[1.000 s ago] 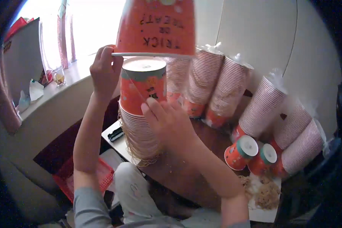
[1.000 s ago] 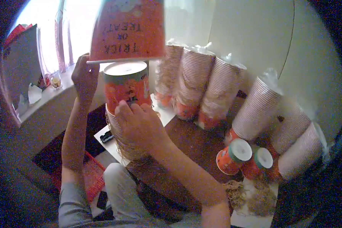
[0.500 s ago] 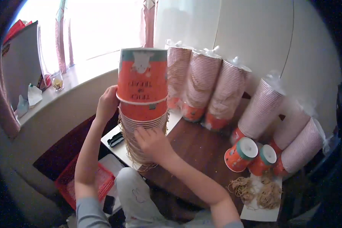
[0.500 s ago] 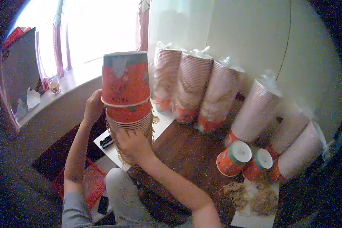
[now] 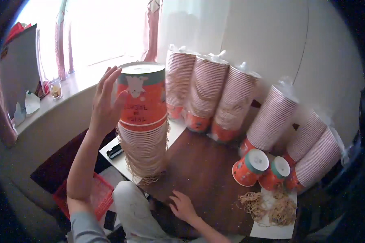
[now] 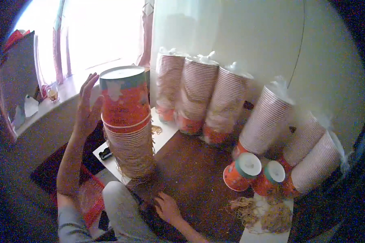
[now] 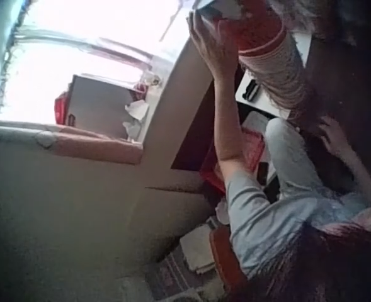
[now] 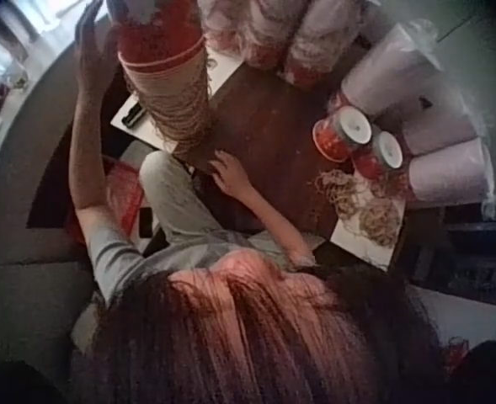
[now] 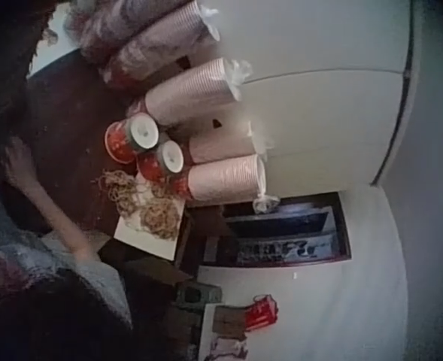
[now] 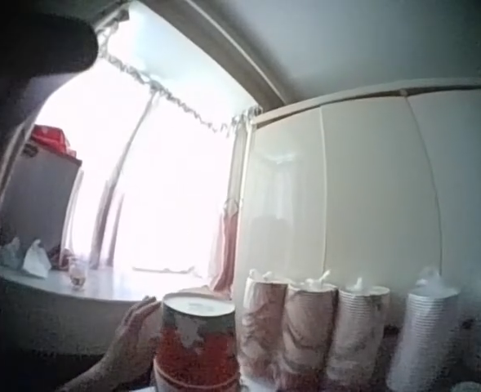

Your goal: Tying rubber bands onto paper bowls and stacking them for packaging.

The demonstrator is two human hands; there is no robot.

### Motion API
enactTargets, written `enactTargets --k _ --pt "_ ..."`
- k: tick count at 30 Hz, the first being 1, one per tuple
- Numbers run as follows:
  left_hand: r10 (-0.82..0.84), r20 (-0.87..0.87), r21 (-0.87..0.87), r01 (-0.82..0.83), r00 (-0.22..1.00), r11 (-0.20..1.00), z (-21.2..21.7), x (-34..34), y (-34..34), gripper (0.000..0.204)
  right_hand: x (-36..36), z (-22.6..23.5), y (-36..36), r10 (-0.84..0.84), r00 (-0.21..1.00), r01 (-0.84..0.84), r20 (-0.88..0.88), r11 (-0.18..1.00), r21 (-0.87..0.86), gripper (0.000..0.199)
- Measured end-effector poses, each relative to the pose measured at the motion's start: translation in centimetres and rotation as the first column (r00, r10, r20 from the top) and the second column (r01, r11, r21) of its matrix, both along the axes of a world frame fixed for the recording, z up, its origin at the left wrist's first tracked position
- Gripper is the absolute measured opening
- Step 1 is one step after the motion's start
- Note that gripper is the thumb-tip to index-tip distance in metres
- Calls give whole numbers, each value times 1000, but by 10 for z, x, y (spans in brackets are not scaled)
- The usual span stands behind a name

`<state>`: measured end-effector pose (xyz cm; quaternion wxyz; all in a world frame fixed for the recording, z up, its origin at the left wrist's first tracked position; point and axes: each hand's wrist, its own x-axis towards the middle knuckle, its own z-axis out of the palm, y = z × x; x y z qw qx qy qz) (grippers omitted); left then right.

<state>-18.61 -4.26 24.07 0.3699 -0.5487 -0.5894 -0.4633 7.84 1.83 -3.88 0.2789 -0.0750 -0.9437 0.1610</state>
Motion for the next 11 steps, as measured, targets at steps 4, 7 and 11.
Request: enactTargets --k 4,7,11 --pt "163 -215 81 -149 963 986 26 17 15 39 57 -23 1 -303 947 272 -111 935 -229 26" --pt "274 -170 -69 -289 947 955 24 7 32 27 90 -30 5 -506 845 418 -174 828 -374 21" --pt "359 -311 142 -330 880 933 3 1 53 25 115 -33 3 -590 792 472 -158 756 -454 18"
